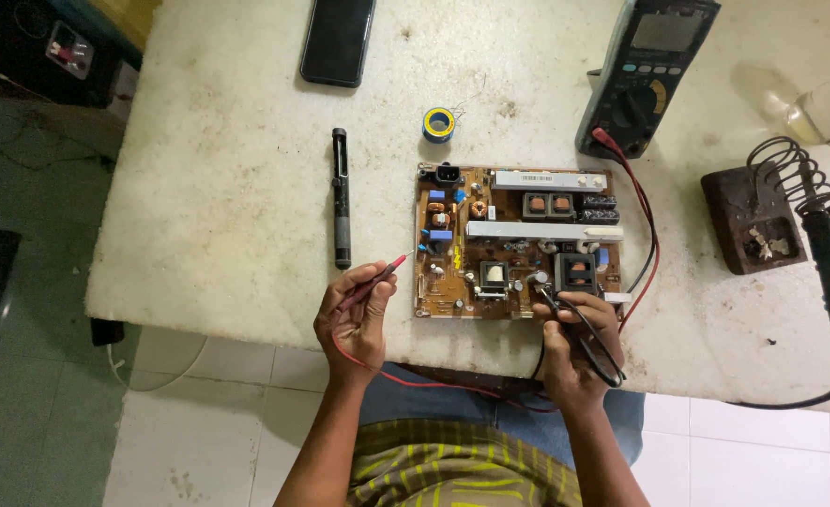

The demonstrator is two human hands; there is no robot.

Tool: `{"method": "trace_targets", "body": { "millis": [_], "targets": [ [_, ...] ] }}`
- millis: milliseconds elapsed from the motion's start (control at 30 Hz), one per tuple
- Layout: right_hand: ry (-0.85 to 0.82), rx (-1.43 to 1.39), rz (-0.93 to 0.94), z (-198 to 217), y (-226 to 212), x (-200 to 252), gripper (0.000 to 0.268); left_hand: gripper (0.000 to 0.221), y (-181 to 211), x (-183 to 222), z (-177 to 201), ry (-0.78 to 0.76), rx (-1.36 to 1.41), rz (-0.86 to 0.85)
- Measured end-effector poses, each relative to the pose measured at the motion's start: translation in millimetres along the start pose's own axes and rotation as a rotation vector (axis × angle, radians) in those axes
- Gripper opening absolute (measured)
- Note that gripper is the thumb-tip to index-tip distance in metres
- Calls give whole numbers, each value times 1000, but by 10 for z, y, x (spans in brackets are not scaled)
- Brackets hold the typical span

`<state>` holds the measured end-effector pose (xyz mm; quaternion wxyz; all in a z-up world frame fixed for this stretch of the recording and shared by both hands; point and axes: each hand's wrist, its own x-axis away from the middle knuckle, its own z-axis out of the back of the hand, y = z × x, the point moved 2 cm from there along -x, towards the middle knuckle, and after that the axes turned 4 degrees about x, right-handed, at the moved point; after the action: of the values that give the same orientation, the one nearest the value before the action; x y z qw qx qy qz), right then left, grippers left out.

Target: Testing and inspecting a circuit board using a multimeter and probes at a repair bench.

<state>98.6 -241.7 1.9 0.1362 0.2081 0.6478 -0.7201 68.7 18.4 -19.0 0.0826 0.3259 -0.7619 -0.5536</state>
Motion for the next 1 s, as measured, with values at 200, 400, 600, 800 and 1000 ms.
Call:
{"method": "trace_targets", "body": {
  "millis": [200,400,600,800,1000],
  "targets": [
    [86,-30,-23,52,151,66,11,13,26,-2,-75,-15,15,-64],
    [94,-57,0,169,398,153,15,13,48,16,-101,-90,-40,-56],
    [88,-77,15,126,337,137,15,11,129,15,-132,-182,-211,-119],
    [35,-47,55,148,360,141,13,8,141,50,-153,-199,-330,-252],
    [8,-23,90,29,191,94,15,6,156,66,-199,-259,-461,-366]
  ]
}}
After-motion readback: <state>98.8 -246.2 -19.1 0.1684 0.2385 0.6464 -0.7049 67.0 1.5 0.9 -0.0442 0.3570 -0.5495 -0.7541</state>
